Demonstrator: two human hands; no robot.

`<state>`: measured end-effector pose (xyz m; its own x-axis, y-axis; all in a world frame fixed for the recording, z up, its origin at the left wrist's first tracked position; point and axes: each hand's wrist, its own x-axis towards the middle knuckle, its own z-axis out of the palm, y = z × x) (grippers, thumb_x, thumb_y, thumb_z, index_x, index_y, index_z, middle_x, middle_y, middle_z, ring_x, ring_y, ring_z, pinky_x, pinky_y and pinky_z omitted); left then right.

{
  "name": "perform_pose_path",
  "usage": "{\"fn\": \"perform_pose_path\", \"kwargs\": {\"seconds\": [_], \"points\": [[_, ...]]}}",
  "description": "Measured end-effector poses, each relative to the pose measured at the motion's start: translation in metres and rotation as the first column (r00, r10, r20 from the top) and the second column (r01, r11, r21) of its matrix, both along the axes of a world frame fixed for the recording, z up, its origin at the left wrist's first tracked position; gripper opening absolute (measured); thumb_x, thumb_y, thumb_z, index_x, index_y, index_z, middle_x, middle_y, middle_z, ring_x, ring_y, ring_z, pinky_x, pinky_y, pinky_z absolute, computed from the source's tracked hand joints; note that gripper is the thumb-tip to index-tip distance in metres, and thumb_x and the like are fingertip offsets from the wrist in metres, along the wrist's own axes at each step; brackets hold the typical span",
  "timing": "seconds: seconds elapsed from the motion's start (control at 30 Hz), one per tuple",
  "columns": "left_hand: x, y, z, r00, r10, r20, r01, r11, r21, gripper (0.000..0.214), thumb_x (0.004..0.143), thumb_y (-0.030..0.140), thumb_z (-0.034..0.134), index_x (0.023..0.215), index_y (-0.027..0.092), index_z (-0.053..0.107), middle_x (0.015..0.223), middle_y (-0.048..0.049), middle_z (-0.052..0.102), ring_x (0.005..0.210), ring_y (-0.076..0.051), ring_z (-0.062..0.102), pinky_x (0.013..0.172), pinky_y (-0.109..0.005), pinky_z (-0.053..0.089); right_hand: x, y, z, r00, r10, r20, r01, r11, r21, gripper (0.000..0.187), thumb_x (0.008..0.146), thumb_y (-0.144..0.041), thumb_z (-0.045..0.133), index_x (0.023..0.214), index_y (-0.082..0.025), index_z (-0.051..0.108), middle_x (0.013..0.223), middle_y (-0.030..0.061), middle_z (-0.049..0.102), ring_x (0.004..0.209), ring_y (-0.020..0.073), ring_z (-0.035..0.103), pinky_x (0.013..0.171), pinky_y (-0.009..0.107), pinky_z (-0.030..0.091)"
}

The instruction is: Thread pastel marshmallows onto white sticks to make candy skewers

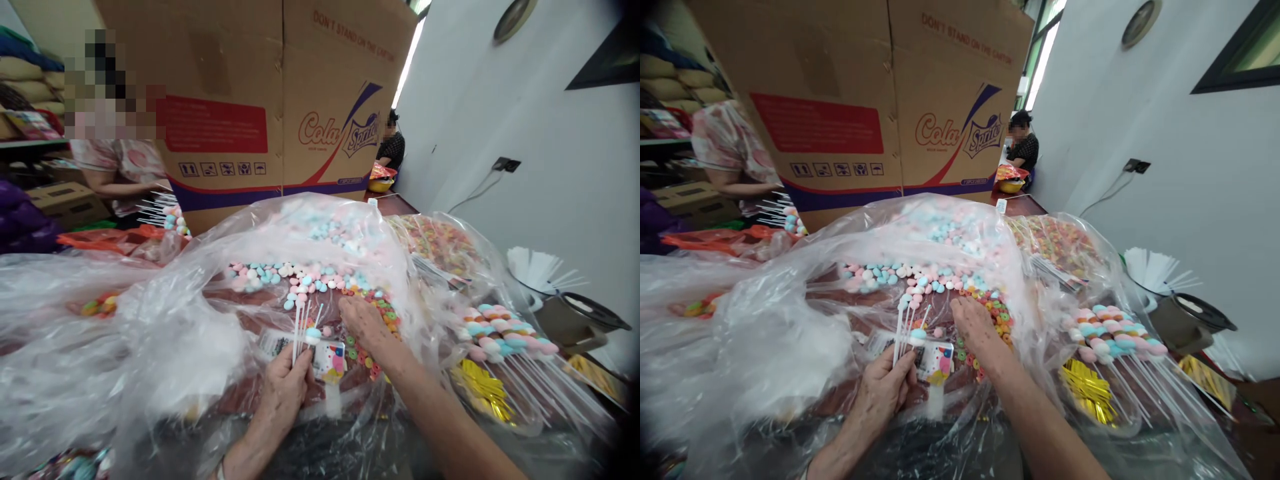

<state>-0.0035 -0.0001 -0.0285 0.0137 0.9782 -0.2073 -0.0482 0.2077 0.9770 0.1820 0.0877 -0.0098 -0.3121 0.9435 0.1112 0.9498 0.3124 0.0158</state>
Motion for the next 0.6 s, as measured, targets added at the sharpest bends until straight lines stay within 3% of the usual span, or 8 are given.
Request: {"fn": "perform_pose_path", "kwargs": {"seconds": [0.2, 0.37, 0.6], "points": [[-0.001, 0.0, 0.0, 1.0, -0.013, 0.004, 0.013, 1.0, -0.008, 0.032, 0.084, 0.047, 0.056, 0.066, 0.02, 0.055, 0.045, 0.0094, 0.047, 0.031, -0.006, 0.031, 0.032, -0.017, 0.022, 0.007, -0.008, -0.007, 0.986, 0.144, 0.086, -0.149, 0.987, 0.065, 0.028, 0.087, 0.0, 0.042, 0.093, -0.018, 0.063, 0.096, 0.0106, 0.067, 0.094, 0.0246, 0.058, 0.085, 0.033, 0.044], [-0.001, 0.0, -0.003, 1.0, -0.001, -0.019, 0.001, 1.0, -0.03, 0.035, 0.082, 0.05, 0.056, 0.062, 0.021, 0.053, 0.039, 0.01, 0.042, 0.03, -0.006, 0.03, 0.031, -0.017, 0.021, 0.003, -0.006, -0.008, 0.991, 0.083, 0.102, -0.093, 0.991, 0.093, 0.026, 0.089, -0.001, 0.042, 0.096, -0.016, 0.062, 0.097, 0.0113, 0.066, 0.095, 0.0252, 0.058, 0.087, 0.034, 0.044], [0.002, -0.001, 0.006, 1.0, -0.002, -0.006, 0.002, 0.999, -0.047, 0.035, 0.077, 0.051, 0.058, 0.06, 0.021, 0.053, 0.036, 0.0098, 0.04, 0.03, -0.006, 0.03, 0.031, -0.017, 0.019, -0.004, -0.008, 0.005, 0.995, 0.053, 0.083, -0.051, 0.998, -0.022, 0.026, 0.09, -0.003, 0.043, 0.099, -0.017, 0.063, 0.103, 0.0107, 0.067, 0.098, 0.0243, 0.058, 0.085, 0.032, 0.043]]}}
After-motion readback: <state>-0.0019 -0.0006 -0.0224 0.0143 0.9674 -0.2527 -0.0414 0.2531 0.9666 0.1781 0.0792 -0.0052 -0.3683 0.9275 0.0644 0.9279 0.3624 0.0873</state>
